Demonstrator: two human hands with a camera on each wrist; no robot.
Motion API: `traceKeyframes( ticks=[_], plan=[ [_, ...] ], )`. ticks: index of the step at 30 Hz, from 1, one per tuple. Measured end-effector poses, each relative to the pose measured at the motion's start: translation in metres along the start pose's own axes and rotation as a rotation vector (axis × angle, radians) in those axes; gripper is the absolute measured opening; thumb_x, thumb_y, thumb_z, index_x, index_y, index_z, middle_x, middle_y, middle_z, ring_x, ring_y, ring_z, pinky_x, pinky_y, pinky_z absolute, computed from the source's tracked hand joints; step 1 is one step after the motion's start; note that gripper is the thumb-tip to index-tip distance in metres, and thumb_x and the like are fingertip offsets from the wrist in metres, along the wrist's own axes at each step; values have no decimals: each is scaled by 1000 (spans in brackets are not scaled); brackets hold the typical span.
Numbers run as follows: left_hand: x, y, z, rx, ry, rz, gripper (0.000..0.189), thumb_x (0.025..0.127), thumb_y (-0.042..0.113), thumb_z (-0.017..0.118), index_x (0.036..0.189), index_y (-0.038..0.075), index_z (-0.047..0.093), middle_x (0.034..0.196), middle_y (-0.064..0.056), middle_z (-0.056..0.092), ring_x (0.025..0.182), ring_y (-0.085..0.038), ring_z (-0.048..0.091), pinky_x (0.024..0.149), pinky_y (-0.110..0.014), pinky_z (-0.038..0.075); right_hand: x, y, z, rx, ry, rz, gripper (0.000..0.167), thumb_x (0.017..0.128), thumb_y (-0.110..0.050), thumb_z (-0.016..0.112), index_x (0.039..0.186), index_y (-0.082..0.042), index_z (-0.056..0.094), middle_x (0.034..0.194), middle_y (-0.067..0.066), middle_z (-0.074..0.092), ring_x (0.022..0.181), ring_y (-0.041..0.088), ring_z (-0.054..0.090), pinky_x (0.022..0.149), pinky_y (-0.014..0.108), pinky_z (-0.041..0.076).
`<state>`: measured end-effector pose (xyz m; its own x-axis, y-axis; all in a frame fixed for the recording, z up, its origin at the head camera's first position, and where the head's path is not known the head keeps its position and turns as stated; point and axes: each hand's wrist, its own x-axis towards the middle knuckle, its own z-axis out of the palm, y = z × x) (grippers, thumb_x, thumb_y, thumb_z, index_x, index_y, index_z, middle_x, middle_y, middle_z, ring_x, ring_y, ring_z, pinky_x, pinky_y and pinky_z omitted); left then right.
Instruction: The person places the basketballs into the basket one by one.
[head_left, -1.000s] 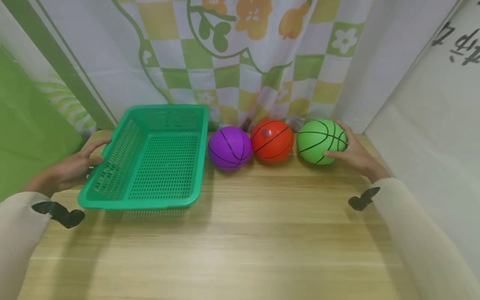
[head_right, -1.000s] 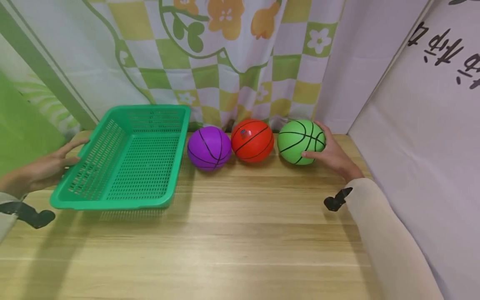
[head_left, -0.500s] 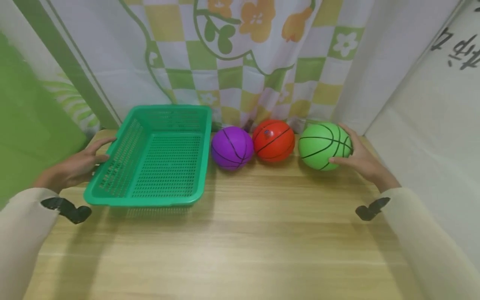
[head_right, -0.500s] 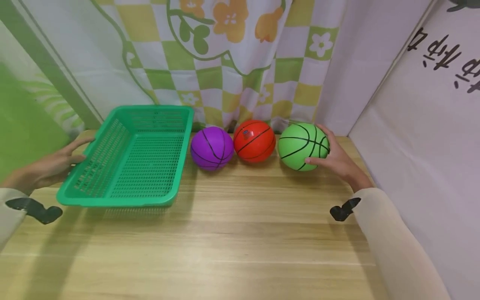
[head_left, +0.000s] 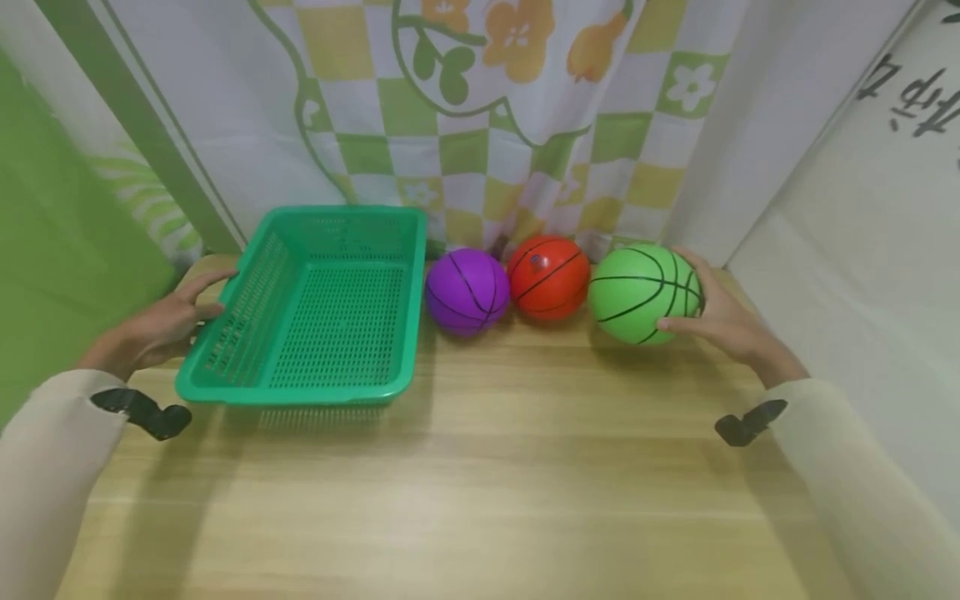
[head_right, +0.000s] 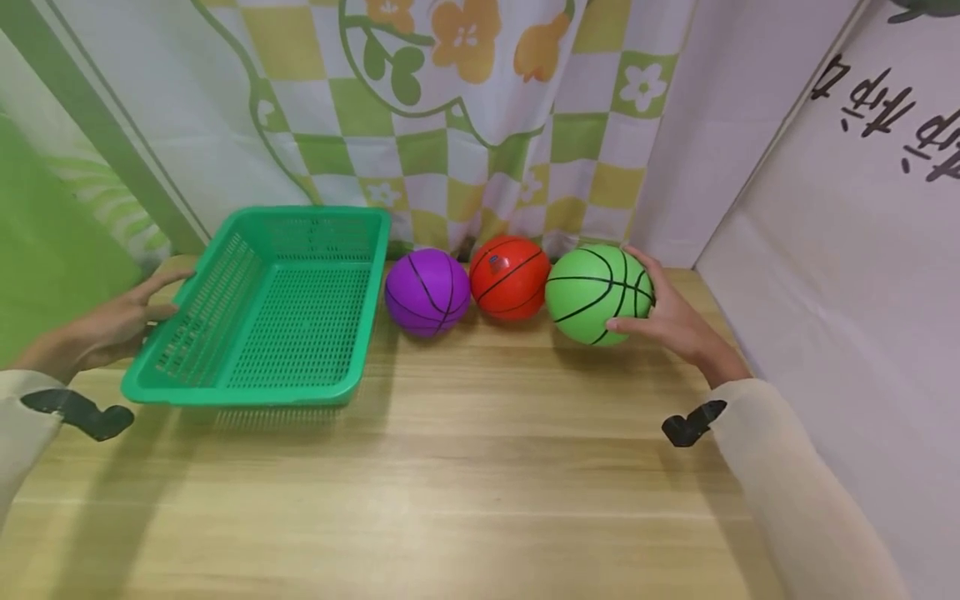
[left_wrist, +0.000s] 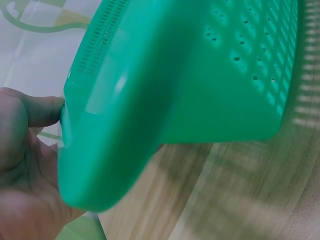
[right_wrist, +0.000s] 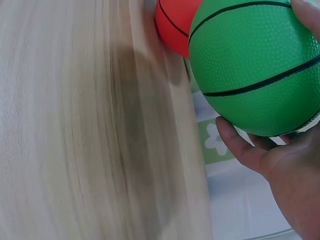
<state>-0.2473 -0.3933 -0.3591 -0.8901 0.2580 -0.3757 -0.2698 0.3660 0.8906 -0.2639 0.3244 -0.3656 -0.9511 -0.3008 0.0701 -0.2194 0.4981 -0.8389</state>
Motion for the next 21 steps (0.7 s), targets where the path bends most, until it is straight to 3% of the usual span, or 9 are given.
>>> traceKeyframes(
  ticks=[3, 7, 10, 15, 21],
  plan=[
    [-1, 2, -1, 14, 2, -2, 65, 111, 18, 30, 161, 29, -11, 129, -21, 44, 98, -22, 64, 82, -49, 56, -1, -6, 2, -7, 14, -31, 110, 79, -1, 79, 162, -22, 9, 161, 18, 15, 135, 46, 33, 104, 68, 32],
    [-2, 2, -2, 34, 3, -2, 65, 112, 20, 30, 161, 29, -12, 132, -23, 41, 98, -22, 64, 82, -49, 56, -4, -14, 6, -8, 19, -56, 110, 78, -1, 78, 162, -24, 10, 162, 17, 15, 135, 46, 34, 104, 68, 33],
    [-2, 3, 0, 17, 4, -6, 65, 111, 21, 31, 161, 29, -11, 124, -15, 47, 97, -22, 64, 81, -49, 56, -6, -22, 7, 2, 1, -73, 108, 79, -1, 77, 162, -24, 12, 162, 17, 16, 134, 45, 35, 102, 66, 35],
    [0, 2, 3, 12, 8, 1, 65, 111, 19, 30, 161, 29, -11, 126, -16, 47, 97, -20, 64, 82, -48, 56, -6, -36, 10, 5, -53, -106, 108, 79, 1, 78, 161, -29, 14, 161, 17, 15, 134, 47, 35, 97, 64, 41],
    [-2, 0, 3, 17, 13, 5, 65, 111, 22, 31, 161, 30, -9, 120, -10, 53, 97, -22, 65, 81, -49, 56, -5, -53, 17, 5, -76, -121, 109, 78, 1, 78, 161, -29, 13, 160, 21, 16, 132, 50, 35, 97, 67, 39]
  ],
)
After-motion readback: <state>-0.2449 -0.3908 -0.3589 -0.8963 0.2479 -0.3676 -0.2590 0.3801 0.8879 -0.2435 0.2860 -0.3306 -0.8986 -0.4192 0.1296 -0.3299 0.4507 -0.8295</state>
